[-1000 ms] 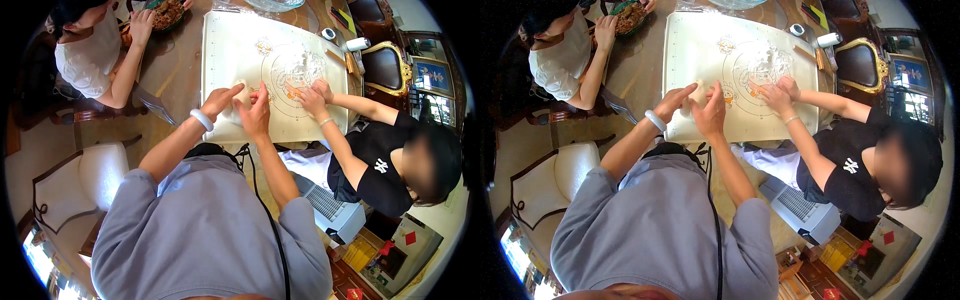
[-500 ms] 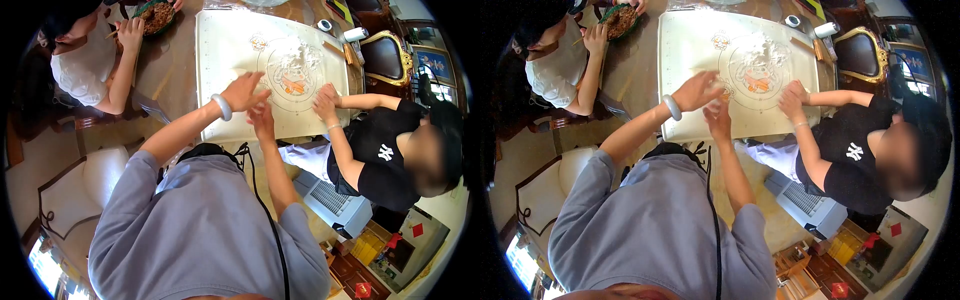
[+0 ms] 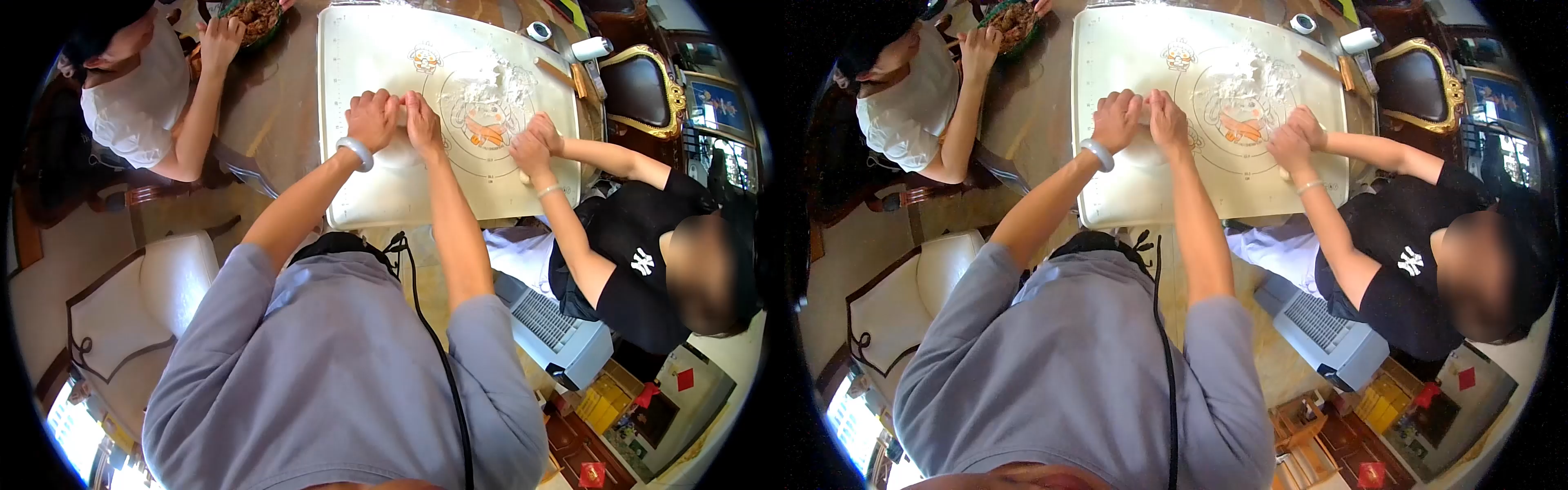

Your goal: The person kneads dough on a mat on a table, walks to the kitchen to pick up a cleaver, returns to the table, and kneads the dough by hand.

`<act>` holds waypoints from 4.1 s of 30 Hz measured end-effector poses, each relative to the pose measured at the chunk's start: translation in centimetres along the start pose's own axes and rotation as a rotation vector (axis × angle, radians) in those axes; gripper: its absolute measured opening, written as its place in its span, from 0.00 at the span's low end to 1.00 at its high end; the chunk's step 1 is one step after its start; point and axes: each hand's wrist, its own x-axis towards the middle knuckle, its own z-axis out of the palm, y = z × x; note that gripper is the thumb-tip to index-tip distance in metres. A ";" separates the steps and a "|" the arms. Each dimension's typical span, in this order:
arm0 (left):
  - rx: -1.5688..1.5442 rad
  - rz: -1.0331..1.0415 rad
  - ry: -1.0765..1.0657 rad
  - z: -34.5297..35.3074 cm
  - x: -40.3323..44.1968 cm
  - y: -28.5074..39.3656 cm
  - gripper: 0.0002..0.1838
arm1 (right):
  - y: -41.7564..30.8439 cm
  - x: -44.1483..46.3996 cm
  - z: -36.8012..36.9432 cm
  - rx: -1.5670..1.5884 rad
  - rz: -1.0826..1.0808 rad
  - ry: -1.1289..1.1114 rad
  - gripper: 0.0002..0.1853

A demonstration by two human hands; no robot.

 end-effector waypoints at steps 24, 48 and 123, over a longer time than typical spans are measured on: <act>0.139 -0.213 -0.268 -0.1 4.3 0.4 0.28 | 1.5 3.9 1.1 -0.479 -0.072 0.097 0.26; 0.209 -0.146 -0.138 0.9 2.1 0.1 0.18 | 1.5 3.3 2.0 -0.541 -0.325 0.047 0.16; 0.077 -0.219 -0.344 -3.3 -6.0 -1.2 0.49 | 3.2 -4.0 -2.5 -0.242 0.315 0.007 0.29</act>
